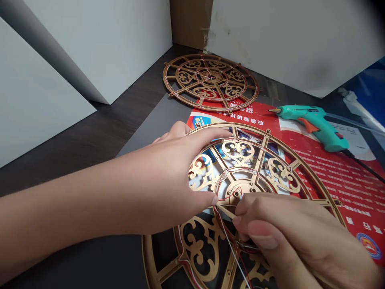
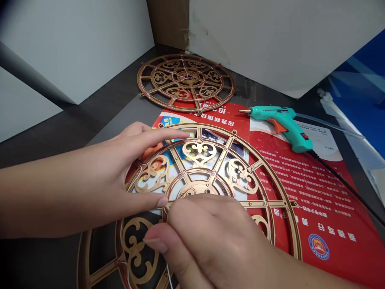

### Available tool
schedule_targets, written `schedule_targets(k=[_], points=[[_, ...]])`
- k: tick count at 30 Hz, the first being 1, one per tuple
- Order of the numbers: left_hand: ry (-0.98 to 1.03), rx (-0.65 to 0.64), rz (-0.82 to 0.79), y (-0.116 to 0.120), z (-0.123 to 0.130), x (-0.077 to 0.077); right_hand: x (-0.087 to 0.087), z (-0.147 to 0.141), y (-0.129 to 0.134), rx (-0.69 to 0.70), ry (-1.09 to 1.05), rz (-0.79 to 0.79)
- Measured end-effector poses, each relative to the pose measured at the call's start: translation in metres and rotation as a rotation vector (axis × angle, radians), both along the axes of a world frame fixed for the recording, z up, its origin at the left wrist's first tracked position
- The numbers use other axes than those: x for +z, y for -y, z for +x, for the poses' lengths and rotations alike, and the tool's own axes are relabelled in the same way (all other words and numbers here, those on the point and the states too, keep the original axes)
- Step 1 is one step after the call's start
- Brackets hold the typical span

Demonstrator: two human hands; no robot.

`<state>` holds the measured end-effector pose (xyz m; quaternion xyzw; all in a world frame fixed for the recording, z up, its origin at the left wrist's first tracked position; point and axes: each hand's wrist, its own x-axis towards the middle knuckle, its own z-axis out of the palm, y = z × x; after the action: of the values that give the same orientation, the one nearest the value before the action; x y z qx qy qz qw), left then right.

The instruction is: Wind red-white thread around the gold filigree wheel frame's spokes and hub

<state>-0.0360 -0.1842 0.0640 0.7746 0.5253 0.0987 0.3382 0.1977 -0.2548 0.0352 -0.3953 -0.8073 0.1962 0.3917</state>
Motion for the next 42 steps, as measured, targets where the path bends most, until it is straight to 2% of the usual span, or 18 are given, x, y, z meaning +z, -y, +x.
schedule_targets(k=[3,7,9,12,15,18,19,21,24,28,31,35,40,42], points=[[-0.008,0.007,-0.006,0.000,0.001,-0.001,0.001,-0.003,0.003,-0.003,0.022,0.026],[-0.028,-0.003,-0.003,0.000,0.001,-0.001,0.008,-0.008,0.012,-0.119,0.160,0.004],[-0.039,-0.005,0.002,0.001,-0.001,-0.001,0.011,-0.009,0.014,-0.127,0.193,0.011],[-0.038,-0.004,0.004,0.001,-0.002,-0.002,0.012,-0.008,0.011,-0.101,0.195,0.005],[-0.027,-0.006,0.004,0.000,-0.001,-0.001,0.013,-0.007,0.006,-0.010,0.162,-0.015],[-0.026,0.009,0.012,0.002,0.004,0.001,0.018,-0.008,-0.001,-0.059,0.173,-0.039],[-0.027,0.023,0.013,0.003,0.006,0.003,0.020,-0.008,-0.003,0.013,0.212,-0.102],[-0.037,0.052,0.022,0.007,0.009,0.005,0.023,-0.008,-0.006,0.006,0.207,-0.130],[-0.055,0.072,0.050,0.010,0.010,0.006,0.019,-0.005,-0.005,0.051,0.147,-0.129],[-0.034,0.002,0.040,0.004,0.006,0.004,0.009,-0.003,0.003,-0.008,-0.007,-0.127],[-0.041,-0.020,0.021,0.000,0.004,0.004,0.006,-0.006,0.007,-0.088,0.019,-0.143],[-0.059,0.037,0.016,0.002,0.007,0.005,0.007,-0.006,0.005,0.009,0.025,-0.088],[-0.023,0.017,0.019,0.004,0.007,0.002,0.004,-0.006,0.002,-0.071,0.092,-0.011],[-0.030,0.015,0.029,0.003,0.007,0.002,0.002,-0.005,0.002,-0.038,0.065,0.029]])
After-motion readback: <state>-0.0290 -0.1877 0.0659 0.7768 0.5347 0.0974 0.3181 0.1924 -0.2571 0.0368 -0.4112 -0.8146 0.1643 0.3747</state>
